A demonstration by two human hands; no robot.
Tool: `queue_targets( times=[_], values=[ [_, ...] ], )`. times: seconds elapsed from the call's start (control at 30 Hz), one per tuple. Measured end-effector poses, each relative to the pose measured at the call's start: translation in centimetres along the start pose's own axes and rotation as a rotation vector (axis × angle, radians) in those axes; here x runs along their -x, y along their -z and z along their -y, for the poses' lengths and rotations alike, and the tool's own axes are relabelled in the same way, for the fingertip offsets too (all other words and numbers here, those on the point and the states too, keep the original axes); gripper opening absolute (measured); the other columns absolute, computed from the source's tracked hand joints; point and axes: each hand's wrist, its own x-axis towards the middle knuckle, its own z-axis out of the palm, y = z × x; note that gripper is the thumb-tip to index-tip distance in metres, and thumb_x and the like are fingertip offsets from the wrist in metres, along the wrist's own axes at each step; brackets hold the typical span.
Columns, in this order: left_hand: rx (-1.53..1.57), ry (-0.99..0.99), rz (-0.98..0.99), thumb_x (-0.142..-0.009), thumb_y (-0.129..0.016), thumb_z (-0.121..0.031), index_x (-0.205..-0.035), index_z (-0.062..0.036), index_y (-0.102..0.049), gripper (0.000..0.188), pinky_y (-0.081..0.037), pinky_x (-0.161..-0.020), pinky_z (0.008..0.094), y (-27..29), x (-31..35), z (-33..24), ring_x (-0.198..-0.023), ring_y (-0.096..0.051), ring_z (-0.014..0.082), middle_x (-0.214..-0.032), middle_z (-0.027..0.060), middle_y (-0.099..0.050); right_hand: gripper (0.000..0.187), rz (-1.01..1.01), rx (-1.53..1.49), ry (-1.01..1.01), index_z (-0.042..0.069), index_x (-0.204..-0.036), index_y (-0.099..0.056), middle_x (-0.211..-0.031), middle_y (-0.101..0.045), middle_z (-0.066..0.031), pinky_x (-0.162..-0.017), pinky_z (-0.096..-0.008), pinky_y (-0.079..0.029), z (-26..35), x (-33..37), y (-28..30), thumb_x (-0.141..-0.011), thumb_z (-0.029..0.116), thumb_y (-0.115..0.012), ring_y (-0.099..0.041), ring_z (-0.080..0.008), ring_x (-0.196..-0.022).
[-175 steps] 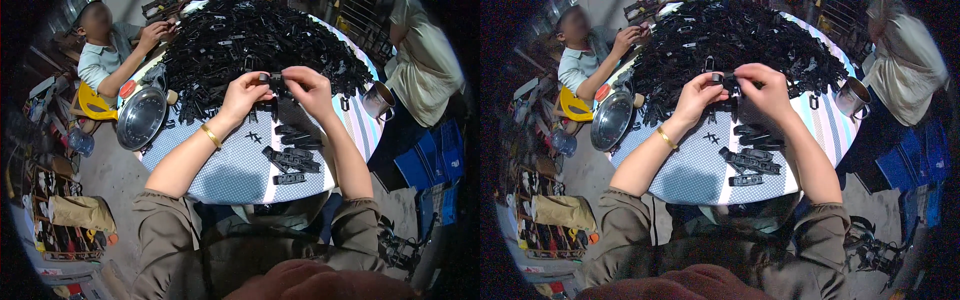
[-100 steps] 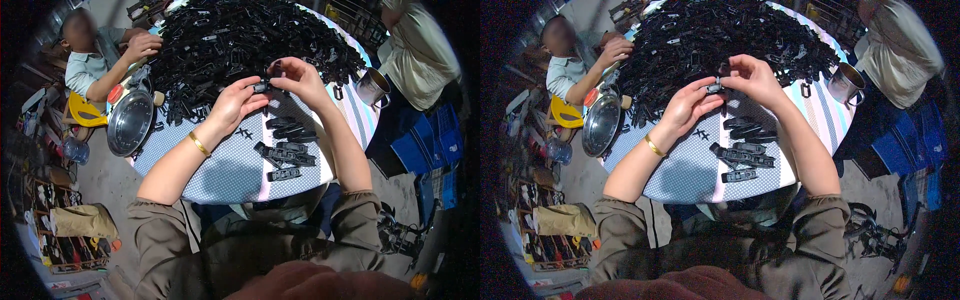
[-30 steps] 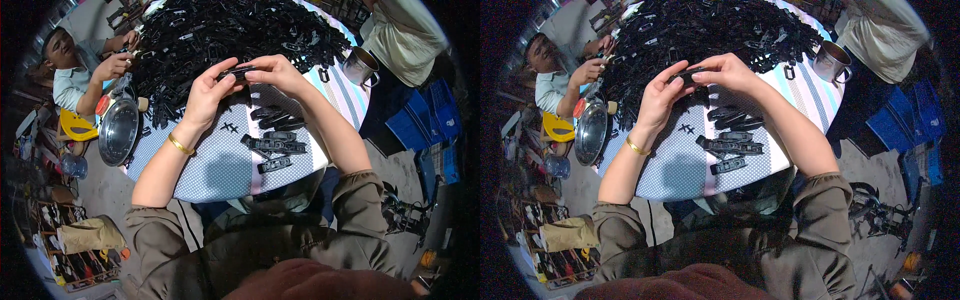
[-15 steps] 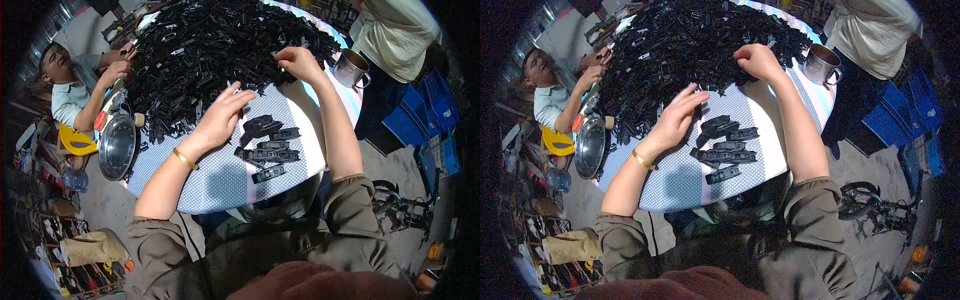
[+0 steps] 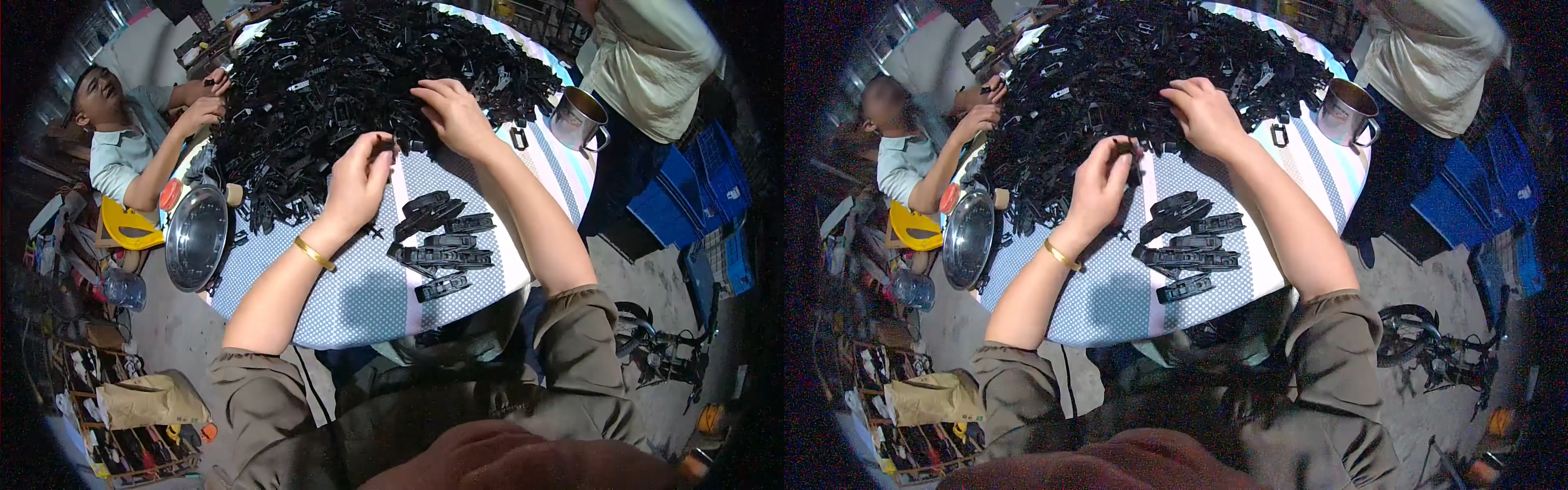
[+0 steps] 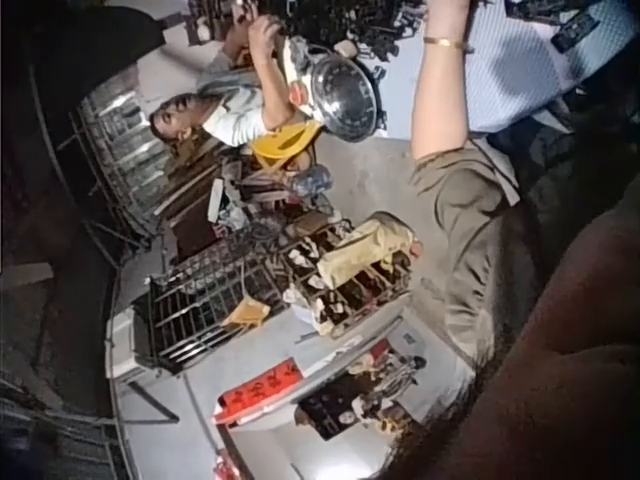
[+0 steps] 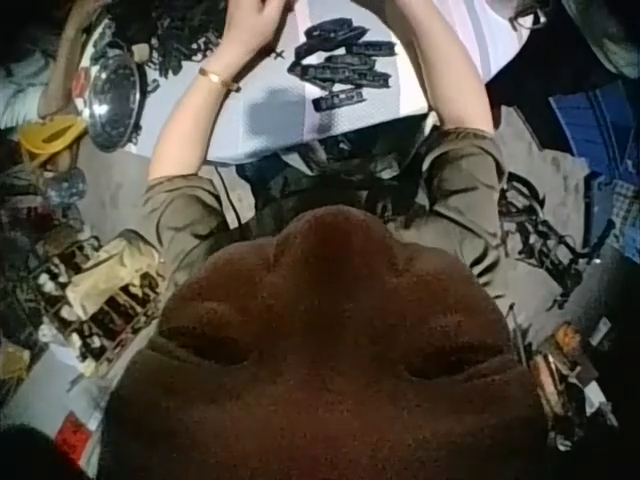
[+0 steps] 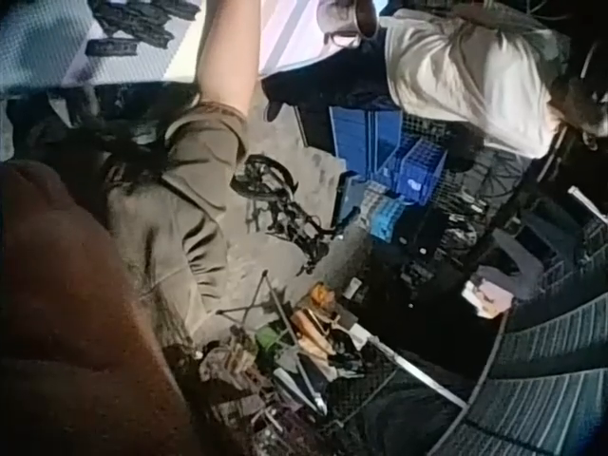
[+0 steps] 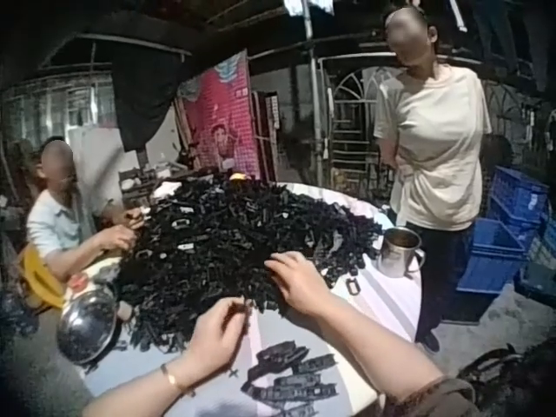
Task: Sorting and inspecting a large pile of black plastic clips on a workbench.
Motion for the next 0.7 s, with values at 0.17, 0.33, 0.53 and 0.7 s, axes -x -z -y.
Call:
queue_targets(
  times=[0.17, 0.33, 0.53, 0.7],
  values=[
    [0.261, 0.208, 0.089, -0.091, -0.043, -0.013, -0.120, -0.0028, -0.047, 0.031, -0.036, -0.049, 0.0165, 0.6, 0.6, 0.5, -0.052, -0.041, 0.0034, -0.068, -0.0017, -0.050, 0.028, 0.016, 0.077, -0.113, 0.004, -0.104, -0.057, -0.105, -0.058, -0.0111, -0.087, -0.0367, -0.042, -1.6, 0.5, -0.4, -0.079, 0.015, -0.058, -0.050, -0.0286, -0.102],
    [0.409, 0.301, 0.109, -0.088, -0.050, -0.013, -0.108, -0.0052, -0.058, 0.023, -0.034, -0.048, 0.0137, -0.2, 0.7, 1.0, -0.056, -0.042, 0.0003, -0.072, -0.0038, -0.055, 0.022, -0.103, 0.108, -0.108, 0.004, -0.097, -0.061, -0.099, -0.060, -0.0118, -0.081, -0.0349, -0.044, -1.2, -1.1, -0.4, -0.076, 0.011, -0.060, -0.055, -0.0286, -0.093],
    [0.236, 0.172, 0.195, -0.084, -0.054, -0.011, -0.098, -0.0017, -0.062, 0.019, -0.046, -0.072, 0.0228, -1.0, 1.7, 2.2, -0.081, -0.058, 0.0101, -0.091, 0.0066, -0.065, 0.016, 0.053, 0.263, 0.140, 0.006, -0.087, -0.063, -0.088, -0.061, -0.0075, -0.073, -0.0345, -0.047, 0.4, -6.1, -2.3, -0.072, 0.011, -0.060, -0.054, -0.0243, -0.086],
    [0.199, 0.108, 0.183, -0.083, -0.051, -0.008, -0.100, -0.0033, -0.061, 0.020, -0.046, -0.076, 0.0277, -1.4, 1.9, 2.4, -0.084, -0.061, 0.0173, -0.094, 0.0112, -0.064, 0.011, 0.280, 0.617, 0.027, 0.005, -0.073, -0.063, -0.080, -0.061, -0.0098, -0.066, -0.0368, -0.050, 0.0, -7.9, -4.3, -0.069, 0.009, -0.054, -0.057, -0.0254, -0.083]
  ],
)
